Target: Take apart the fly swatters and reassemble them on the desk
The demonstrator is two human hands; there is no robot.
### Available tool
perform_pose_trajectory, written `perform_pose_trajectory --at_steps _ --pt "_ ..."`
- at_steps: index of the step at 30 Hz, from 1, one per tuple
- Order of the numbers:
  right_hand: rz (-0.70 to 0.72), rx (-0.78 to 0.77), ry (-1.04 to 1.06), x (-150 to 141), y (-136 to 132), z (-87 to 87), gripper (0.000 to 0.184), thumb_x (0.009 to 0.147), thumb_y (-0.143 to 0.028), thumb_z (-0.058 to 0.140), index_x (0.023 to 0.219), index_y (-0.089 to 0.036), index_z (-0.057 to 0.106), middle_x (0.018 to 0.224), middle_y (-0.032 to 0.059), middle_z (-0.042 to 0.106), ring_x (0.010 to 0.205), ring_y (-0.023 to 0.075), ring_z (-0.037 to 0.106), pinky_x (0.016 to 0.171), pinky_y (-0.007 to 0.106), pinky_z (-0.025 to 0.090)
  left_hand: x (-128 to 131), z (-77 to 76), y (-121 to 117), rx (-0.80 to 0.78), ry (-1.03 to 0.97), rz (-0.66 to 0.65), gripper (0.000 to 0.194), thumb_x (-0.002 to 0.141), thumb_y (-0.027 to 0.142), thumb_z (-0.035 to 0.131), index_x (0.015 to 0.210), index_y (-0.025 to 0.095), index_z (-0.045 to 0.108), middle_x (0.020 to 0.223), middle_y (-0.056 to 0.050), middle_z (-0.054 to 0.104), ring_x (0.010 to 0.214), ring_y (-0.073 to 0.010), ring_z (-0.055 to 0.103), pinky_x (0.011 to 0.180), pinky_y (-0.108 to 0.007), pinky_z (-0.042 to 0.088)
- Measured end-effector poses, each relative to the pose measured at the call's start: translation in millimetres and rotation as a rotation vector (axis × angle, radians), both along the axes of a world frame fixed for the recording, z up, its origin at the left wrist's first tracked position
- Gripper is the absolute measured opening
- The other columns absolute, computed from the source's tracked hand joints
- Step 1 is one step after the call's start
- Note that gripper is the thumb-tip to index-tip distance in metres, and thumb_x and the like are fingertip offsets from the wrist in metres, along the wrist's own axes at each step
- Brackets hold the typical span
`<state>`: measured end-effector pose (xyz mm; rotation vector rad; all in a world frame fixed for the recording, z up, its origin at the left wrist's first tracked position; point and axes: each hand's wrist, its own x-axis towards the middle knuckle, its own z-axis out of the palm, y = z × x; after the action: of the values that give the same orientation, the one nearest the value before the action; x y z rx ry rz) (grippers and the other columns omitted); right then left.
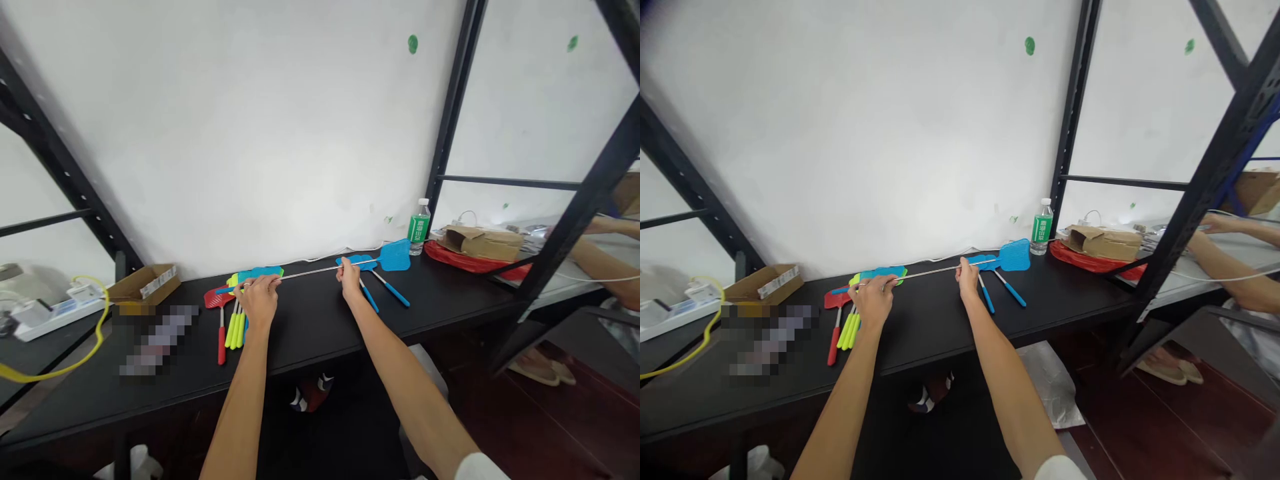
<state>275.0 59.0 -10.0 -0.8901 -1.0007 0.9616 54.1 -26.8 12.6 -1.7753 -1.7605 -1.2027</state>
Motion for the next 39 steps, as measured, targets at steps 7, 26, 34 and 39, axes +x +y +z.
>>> perform_pose_trajectory --at_steps 7,26,34,39 --pt "-0.093 0.008 0.192 -3 -6 1.4 0.040 0.083 -0.036 0.052 0.049 -0.023 0.035 0.040 -0.0047 0.035 0.036 0.0085 0.033 0.039 0.026 0.028 -4 -0.6 0 0.163 -0.009 -0.035 0.021 0.092 0.027 0.053 0.099 0.026 0.073 0.112 -0.005 0.072 0.112 -0.0266 0.057 0.107 -0.047 0.020" --pt "0.061 0.066 0.284 -11 -13 5.7 0.050 0.086 -0.055 0.057 0.055 -0.024 0.033 0.041 -0.0078 0.026 0.036 0.0082 0.028 0.038 0.026 0.024 11 -1.1 9 0.024 -1.360 -0.547 0.051 0.086 0.060 0.048 0.057 0.021 0.034 0.048 0.008 0.028 0.037 -0.0056 0.025 0.035 -0.019 0.019" --pt "0.241 0.043 0.209 -18 -16 4.0 0.049 0.081 -0.061 0.061 0.059 -0.022 0.042 0.046 -0.0066 0.034 0.038 0.0072 0.029 0.038 0.024 0.023 14 -3.4 10 0.020 -1.344 -0.602 0.046 0.083 0.054 0.058 0.059 0.021 0.037 0.052 0.007 0.032 0.039 -0.0051 0.028 0.036 -0.020 0.021" --pt "0.294 -0.014 0.201 -22 -18 4.7 0.048 0.078 -0.059 0.066 0.060 -0.022 0.041 0.046 -0.0084 0.032 0.037 0.0063 0.027 0.038 0.024 0.023 14 -4.2 12 0.035 -1.357 -0.585 0.047 0.079 0.057 0.063 0.062 0.020 0.040 0.054 0.007 0.033 0.041 -0.0049 0.027 0.037 -0.020 0.020"
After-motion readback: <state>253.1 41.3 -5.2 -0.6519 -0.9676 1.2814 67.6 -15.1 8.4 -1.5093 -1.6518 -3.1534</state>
